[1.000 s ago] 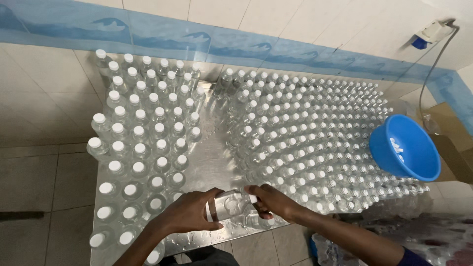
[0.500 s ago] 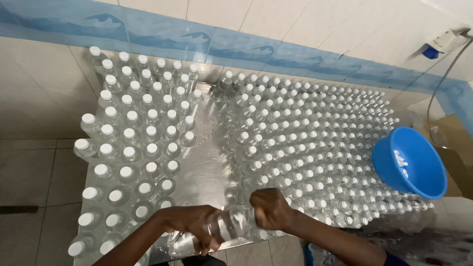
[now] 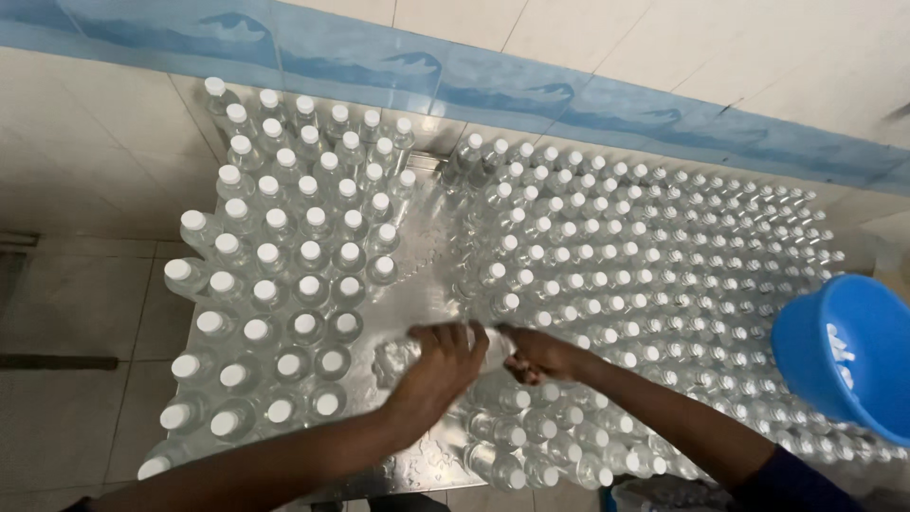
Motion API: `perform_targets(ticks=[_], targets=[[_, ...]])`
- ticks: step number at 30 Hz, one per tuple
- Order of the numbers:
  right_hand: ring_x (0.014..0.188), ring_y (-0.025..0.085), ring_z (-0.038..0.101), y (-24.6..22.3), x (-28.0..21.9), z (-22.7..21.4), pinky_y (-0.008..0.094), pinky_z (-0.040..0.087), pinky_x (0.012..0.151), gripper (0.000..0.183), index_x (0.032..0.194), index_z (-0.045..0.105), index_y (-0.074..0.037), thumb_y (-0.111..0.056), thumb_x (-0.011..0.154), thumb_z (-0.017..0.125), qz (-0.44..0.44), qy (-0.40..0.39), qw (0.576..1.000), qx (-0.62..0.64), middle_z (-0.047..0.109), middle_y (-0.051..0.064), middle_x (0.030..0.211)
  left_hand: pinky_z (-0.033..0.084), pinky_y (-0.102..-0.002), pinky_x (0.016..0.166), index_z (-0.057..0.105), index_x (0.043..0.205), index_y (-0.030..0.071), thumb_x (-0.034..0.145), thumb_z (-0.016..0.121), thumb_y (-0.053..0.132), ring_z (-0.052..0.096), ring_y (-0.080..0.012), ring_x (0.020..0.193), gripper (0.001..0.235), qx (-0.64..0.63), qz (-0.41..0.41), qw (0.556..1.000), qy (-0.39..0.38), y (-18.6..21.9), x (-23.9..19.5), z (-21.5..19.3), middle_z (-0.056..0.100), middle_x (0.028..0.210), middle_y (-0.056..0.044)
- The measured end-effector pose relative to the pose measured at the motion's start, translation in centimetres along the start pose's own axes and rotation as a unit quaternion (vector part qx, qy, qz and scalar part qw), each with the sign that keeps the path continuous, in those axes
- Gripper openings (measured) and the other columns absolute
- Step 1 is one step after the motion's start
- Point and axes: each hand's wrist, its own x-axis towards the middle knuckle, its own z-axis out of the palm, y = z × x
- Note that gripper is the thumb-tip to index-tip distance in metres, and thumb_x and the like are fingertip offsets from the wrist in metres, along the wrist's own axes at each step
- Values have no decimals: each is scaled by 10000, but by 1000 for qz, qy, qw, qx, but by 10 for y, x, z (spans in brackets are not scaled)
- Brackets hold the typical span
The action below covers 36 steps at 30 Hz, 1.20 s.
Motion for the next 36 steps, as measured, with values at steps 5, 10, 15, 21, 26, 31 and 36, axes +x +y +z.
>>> perform_targets(ticks=[5, 10, 15, 21, 26, 31, 36], targets=[[597, 203, 617, -104, -56, 11, 285, 461, 462, 438, 1316, 646, -85, -463, 1126, 532, -301, 266, 908, -122, 565, 94, 718, 611, -453, 749, 405, 1651, 69, 872, 848, 504, 730, -294, 966, 996, -170, -149, 966, 126, -52, 60, 48, 685, 1212, -209], [828, 277, 705, -187, 3, -48, 454, 548, 771, 480, 1354, 657, -138, -546, 1166, 489, -357, 393, 738, -417, 707, 110, 869, 468, -677, 1131, 198, 1752, 21, 878, 867, 442, 498, -567, 1441, 1178, -371, -210, 901, 80, -110, 46, 6, 371, 1631, -389], [1035, 335, 792, -239, 128, -125, 549, 622, 901, 403, 1402, 564, -150, -464, 1192, 424, -276, 465, 553, -633, 754, 118, 1101, 448, -653, 1169, 212, 1762, 70, 1017, 697, 348, 449, -545, 1480, 931, -440, -303, 843, 67, -104, -43, 27, 313, 1679, -321], [1229, 487, 635, -260, 192, -188, 613, 591, 818, 508, 1589, 460, -97, -383, 1169, 464, -175, 458, 602, -630, 712, 266, 1211, 584, -614, 1026, 263, 1702, 235, 931, 693, 443, 364, -341, 1618, 906, -513, -457, 725, -53, -38, -182, 103, 229, 1825, -82], [1474, 494, 425, -268, 199, -165, 624, 455, 1105, 514, 1494, 599, -108, -318, 1027, 650, -162, 518, 430, -722, 515, 270, 1563, 406, -689, 1190, 304, 1699, 217, 843, 709, 555, 292, -383, 1645, 1005, -556, -478, 678, 46, 51, -250, 172, 271, 1787, -163], [1534, 461, 409, -264, 199, -61, 607, 335, 1220, 979, 1674, 344, -145, -204, 875, 909, -382, 244, 677, -579, 376, 234, 1721, 490, -558, 1170, 452, 1637, 242, 851, 749, 471, 396, -274, 1616, 871, -593, -498, 628, 81, 52, -216, 138, 368, 1745, -54], [1410, 370, 584, -249, 229, -68, 490, 480, 1084, 623, 1434, 585, -141, -257, 911, 903, -476, 288, 661, -504, 594, 103, 1585, 568, -525, 1104, 349, 1674, 277, 974, 646, 482, 427, -277, 1607, 788, -619, -398, 672, 80, 11, -183, 91, 250, 1818, -27]])
